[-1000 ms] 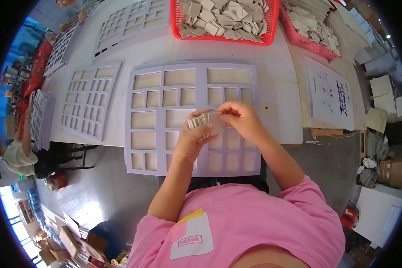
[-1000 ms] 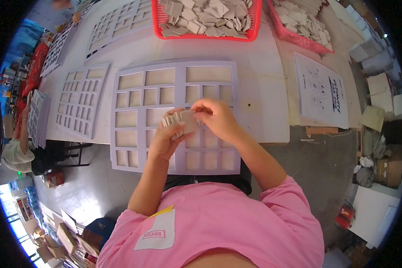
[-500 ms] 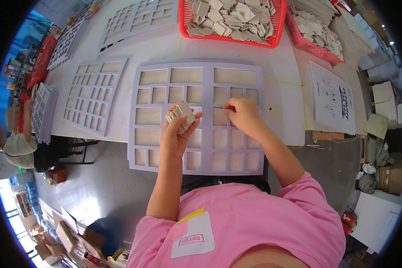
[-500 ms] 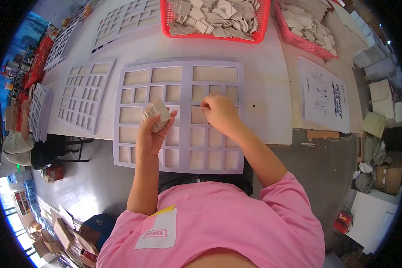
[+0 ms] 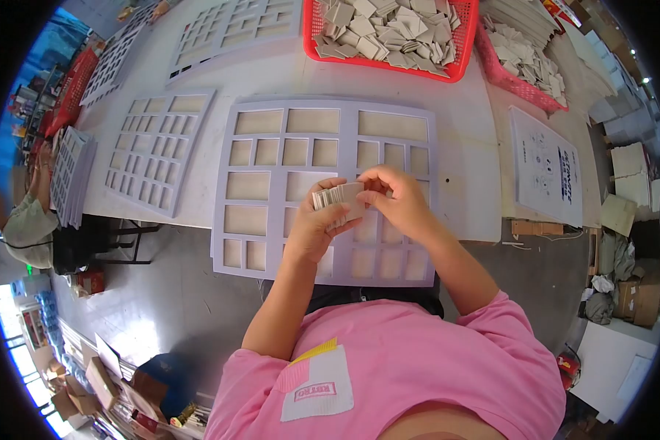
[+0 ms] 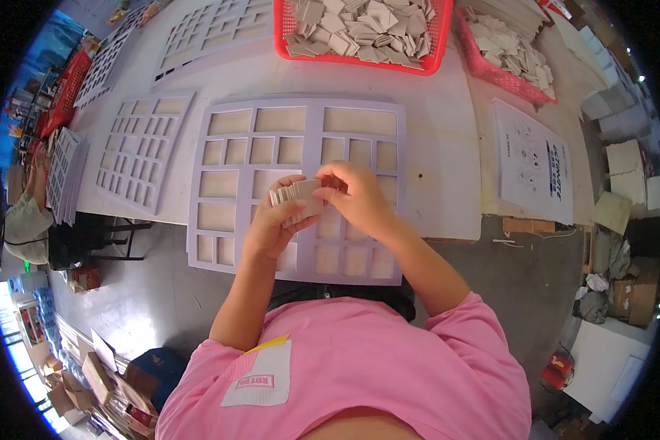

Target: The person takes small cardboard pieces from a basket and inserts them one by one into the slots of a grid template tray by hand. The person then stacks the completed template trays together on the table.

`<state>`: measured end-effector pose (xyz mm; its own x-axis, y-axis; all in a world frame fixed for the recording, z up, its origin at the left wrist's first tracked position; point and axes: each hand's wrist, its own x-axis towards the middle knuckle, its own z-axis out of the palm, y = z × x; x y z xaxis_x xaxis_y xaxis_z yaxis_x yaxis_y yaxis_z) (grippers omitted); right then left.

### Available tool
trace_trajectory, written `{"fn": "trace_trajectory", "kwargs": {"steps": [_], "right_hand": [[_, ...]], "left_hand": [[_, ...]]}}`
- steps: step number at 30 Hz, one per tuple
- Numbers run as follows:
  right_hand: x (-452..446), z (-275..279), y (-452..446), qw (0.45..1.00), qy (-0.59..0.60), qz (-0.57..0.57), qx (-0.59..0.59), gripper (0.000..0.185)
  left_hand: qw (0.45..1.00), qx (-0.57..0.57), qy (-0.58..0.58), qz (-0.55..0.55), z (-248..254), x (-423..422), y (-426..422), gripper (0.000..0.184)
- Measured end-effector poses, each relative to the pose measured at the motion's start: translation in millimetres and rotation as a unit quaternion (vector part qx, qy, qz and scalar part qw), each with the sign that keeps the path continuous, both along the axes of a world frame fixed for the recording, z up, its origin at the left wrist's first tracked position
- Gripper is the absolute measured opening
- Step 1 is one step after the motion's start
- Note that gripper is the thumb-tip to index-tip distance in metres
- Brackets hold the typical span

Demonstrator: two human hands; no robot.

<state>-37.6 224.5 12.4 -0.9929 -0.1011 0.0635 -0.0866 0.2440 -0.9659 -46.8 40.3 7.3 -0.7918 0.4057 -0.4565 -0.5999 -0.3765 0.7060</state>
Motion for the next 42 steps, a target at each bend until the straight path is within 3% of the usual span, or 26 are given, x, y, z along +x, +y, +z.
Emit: {"fn": "trace_trajectory", "kwargs": {"steps": [3,6,12,15,18,24,27,30,34,36,42], "right_hand": [[4.7,-4.1,3.2,0.988,-0.099,-0.066,-0.101,0.009],[6.9,-5.3,12.4,0.986,-0.133,-0.058,-0.081,0.005],[25.3,-11.4,11.7,0.991,-0.101,-0.017,0.090,0.009],[31.7,-8.7,8.3,0.986,-0.114,-0.002,0.121,0.012],[38.0,-18.3,5.1,0.990,-0.066,-0.008,0.123,0.010],[50.0,-23.1,-3.5,0.937,0.114,0.000,0.329,0.008],[47.7,-23.1,-3.0,0.975,0.102,-0.056,0.188,0.008],[50.1,-16.6,0.9,0.987,-0.103,-0.043,-0.112,0.010],[55.3,-7.1,16.8,0.988,-0.122,-0.063,-0.075,0.011],[56.2,-5.9,30.3,0.983,-0.127,-0.121,-0.058,0.011],[65.0,-10.4,37.9,0.977,-0.181,-0.114,0.001,0.010]], "left_hand": [[1.000,-0.010,0.005,0.027,-4.3,1.6,-5.2,0.050],[0.997,0.016,0.007,0.072,-6.3,-3.6,-20.0,0.047],[0.988,0.021,0.031,0.150,4.7,-8.8,-40.9,0.043],[0.986,0.033,0.038,0.157,2.2,-8.7,-43.4,0.043],[0.988,0.030,0.044,0.144,-0.5,-8.5,-43.3,0.044],[0.995,0.015,0.041,0.085,-9.0,3.3,-30.8,0.049],[1.000,-0.005,0.023,0.014,-11.4,19.4,-17.7,0.056],[0.999,-0.004,0.001,-0.051,-11.4,34.0,-2.6,0.058],[0.998,-0.010,0.010,-0.063,-11.9,34.2,3.3,0.056],[0.999,-0.018,0.015,-0.032,-10.0,29.6,-1.6,0.054],[0.998,0.006,0.038,0.053,-0.2,16.9,-12.2,0.049]]}}
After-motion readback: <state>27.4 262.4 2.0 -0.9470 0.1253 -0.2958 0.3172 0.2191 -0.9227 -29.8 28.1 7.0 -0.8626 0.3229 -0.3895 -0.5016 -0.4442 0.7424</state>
